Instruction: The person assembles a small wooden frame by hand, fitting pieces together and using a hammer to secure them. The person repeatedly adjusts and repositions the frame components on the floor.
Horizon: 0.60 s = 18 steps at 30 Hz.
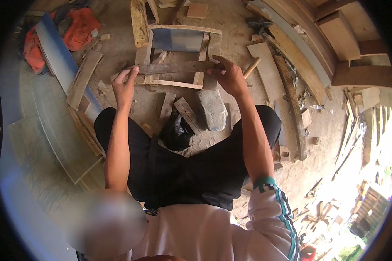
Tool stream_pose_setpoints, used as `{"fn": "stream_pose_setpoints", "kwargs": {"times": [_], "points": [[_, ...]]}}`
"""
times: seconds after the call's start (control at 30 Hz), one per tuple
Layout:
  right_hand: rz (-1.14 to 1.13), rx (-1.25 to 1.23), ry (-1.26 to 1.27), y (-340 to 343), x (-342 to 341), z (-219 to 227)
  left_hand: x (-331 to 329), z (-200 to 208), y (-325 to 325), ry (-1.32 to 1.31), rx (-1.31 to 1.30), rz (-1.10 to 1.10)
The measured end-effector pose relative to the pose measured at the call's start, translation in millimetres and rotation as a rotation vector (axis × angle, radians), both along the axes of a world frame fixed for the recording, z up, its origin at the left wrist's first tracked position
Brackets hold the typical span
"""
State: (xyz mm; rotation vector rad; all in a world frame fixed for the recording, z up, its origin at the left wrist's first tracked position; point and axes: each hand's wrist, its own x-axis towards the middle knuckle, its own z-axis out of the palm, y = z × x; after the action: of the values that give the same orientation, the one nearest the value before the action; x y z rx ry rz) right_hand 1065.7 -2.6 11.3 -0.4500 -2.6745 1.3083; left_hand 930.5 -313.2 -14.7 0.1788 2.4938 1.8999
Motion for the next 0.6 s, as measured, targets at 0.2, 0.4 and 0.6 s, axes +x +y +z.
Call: {"fn": "stream_pose_setpoints", "kwargs": {"times": [0.2,0.4,0.6], "points": [[0.046,0.103,0.064,0.1,1.2,3.9,-5.7,-6.5,5.8,0.001,0.012,0.023],[0.016,0.146,0.149,-3.2,4.3,-5.6,-14.5,-5.8,17.8,0.010,0.048,0.045],[-0.041,0.077,0.141,-0.7,8.4,-15.7,-22.4,-12.5,22.7,-0.066,0.217,0.062]]}}
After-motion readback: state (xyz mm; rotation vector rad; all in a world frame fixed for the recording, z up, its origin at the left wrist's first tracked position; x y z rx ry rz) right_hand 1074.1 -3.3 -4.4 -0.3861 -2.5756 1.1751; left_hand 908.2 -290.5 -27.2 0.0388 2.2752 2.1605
